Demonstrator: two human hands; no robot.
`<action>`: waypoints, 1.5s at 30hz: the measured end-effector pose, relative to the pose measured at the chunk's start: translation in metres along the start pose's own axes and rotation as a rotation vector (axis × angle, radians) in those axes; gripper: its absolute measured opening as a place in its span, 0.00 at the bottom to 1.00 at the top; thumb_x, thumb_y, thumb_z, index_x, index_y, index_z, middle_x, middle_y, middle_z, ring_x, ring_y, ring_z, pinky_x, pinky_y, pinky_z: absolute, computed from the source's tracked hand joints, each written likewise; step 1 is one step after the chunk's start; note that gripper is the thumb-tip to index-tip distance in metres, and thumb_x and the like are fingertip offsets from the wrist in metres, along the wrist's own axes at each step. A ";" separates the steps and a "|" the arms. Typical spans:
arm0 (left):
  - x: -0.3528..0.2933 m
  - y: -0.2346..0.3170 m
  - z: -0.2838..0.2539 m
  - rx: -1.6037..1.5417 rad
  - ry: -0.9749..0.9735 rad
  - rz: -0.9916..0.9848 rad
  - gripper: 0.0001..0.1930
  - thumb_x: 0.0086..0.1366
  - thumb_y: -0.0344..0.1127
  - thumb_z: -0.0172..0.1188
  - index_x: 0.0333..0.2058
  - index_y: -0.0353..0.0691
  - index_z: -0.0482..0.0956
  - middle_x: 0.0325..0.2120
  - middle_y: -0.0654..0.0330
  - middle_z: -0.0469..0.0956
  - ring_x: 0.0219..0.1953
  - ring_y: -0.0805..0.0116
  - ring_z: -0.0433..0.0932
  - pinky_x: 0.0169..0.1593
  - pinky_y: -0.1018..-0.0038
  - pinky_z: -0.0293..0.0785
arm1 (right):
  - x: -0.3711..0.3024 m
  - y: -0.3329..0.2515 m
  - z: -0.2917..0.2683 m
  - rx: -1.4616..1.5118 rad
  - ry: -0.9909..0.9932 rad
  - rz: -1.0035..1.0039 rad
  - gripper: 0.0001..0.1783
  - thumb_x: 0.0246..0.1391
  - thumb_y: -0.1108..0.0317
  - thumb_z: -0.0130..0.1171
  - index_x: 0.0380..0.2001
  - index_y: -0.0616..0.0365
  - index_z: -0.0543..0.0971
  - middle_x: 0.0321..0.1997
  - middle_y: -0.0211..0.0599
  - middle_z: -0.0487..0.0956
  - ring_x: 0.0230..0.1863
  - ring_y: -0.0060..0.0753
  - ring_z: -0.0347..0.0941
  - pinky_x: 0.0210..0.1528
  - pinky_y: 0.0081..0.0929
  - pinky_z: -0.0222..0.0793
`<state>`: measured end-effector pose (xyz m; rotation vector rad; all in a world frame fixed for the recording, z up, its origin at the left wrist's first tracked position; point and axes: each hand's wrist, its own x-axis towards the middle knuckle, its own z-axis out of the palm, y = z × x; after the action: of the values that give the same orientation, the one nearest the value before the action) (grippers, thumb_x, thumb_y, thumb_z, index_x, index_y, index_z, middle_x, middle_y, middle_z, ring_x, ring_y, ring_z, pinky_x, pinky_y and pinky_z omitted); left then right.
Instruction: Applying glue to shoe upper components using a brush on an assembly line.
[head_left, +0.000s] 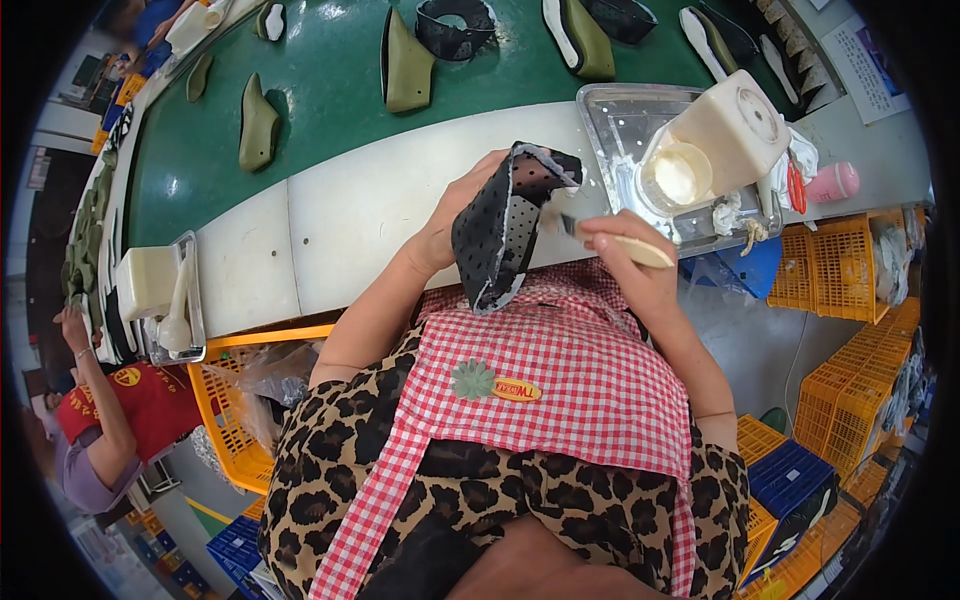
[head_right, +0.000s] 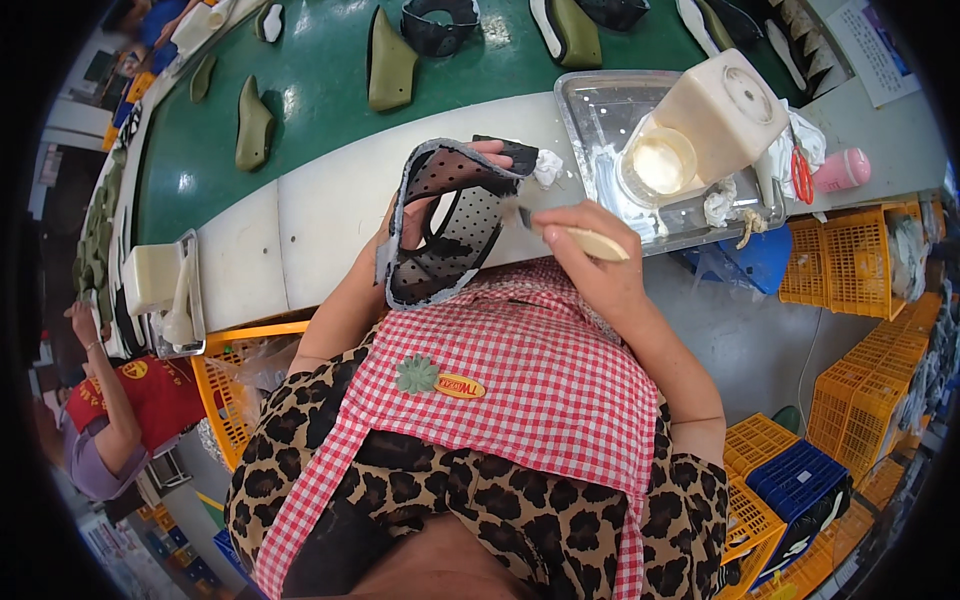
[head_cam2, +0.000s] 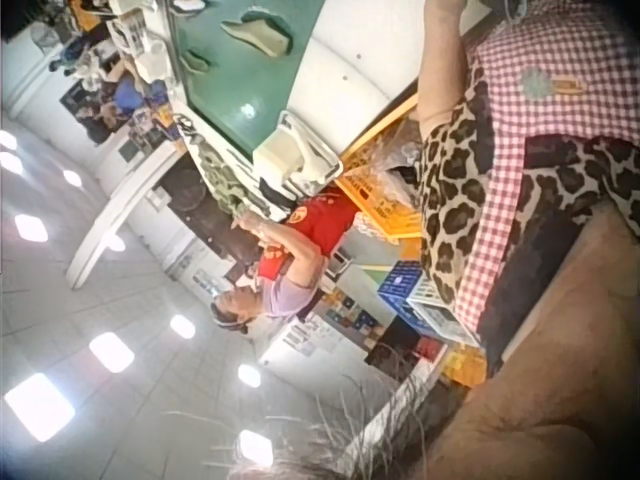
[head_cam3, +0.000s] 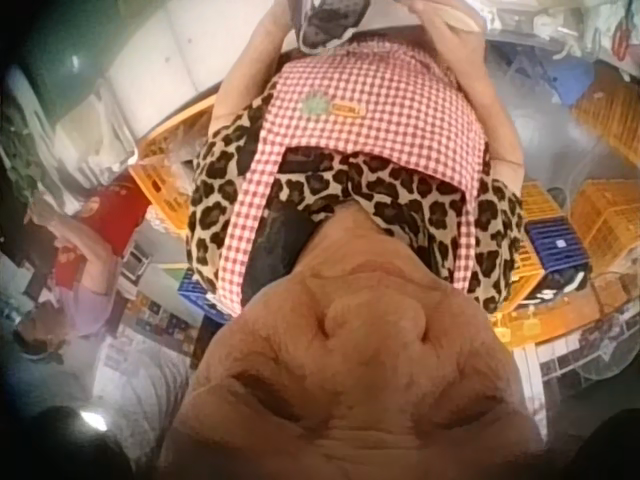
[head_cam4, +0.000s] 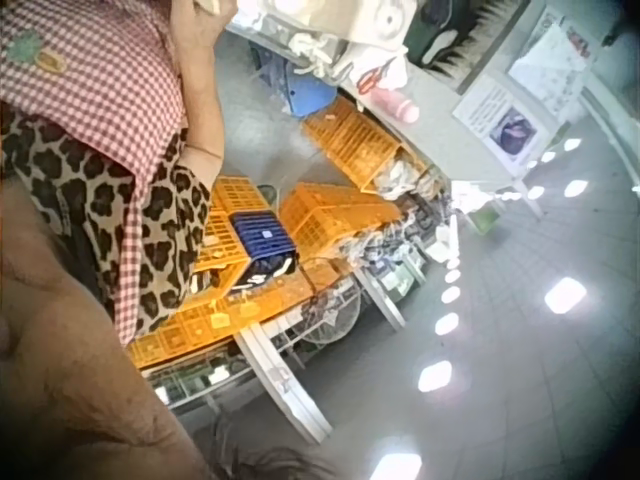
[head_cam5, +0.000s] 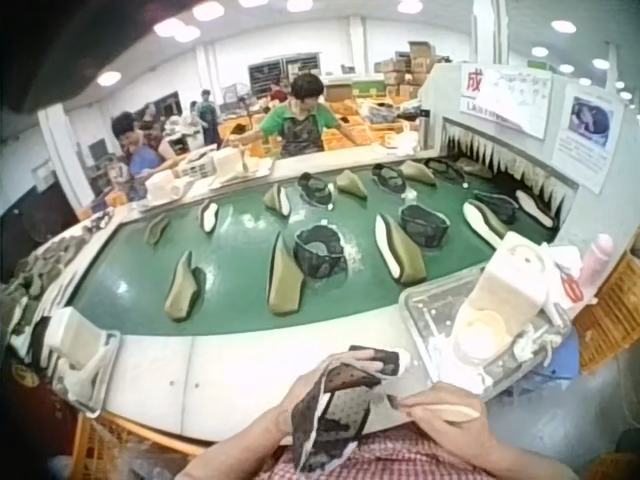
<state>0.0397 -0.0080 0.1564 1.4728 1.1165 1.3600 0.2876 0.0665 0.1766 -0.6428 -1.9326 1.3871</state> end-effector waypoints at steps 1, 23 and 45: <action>0.001 0.004 0.000 0.051 -0.035 0.078 0.37 0.63 0.59 0.53 0.61 0.35 0.71 0.61 0.51 0.72 0.62 0.58 0.69 0.65 0.66 0.64 | 0.005 0.003 0.002 0.002 0.000 0.002 0.09 0.60 0.73 0.60 0.42 0.61 0.85 0.33 0.36 0.81 0.34 0.24 0.76 0.38 0.20 0.69; -0.010 0.002 -0.013 0.060 0.250 0.243 0.34 0.69 0.55 0.51 0.63 0.32 0.67 0.64 0.51 0.68 0.68 0.55 0.63 0.68 0.63 0.60 | 0.016 -0.020 -0.002 0.311 -0.457 0.149 0.09 0.60 0.71 0.60 0.41 0.60 0.85 0.38 0.34 0.83 0.40 0.23 0.78 0.43 0.22 0.72; -0.040 -0.004 -0.027 -0.194 0.080 -0.083 0.32 0.68 0.52 0.56 0.64 0.38 0.67 0.63 0.56 0.70 0.62 0.67 0.71 0.64 0.70 0.67 | 0.039 0.018 0.020 0.063 -0.045 0.079 0.10 0.61 0.70 0.60 0.42 0.62 0.84 0.38 0.35 0.84 0.40 0.26 0.80 0.44 0.23 0.74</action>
<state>0.0111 -0.0452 0.1440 1.2295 1.0525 1.4365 0.2474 0.0880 0.1640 -0.6693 -1.9089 1.5169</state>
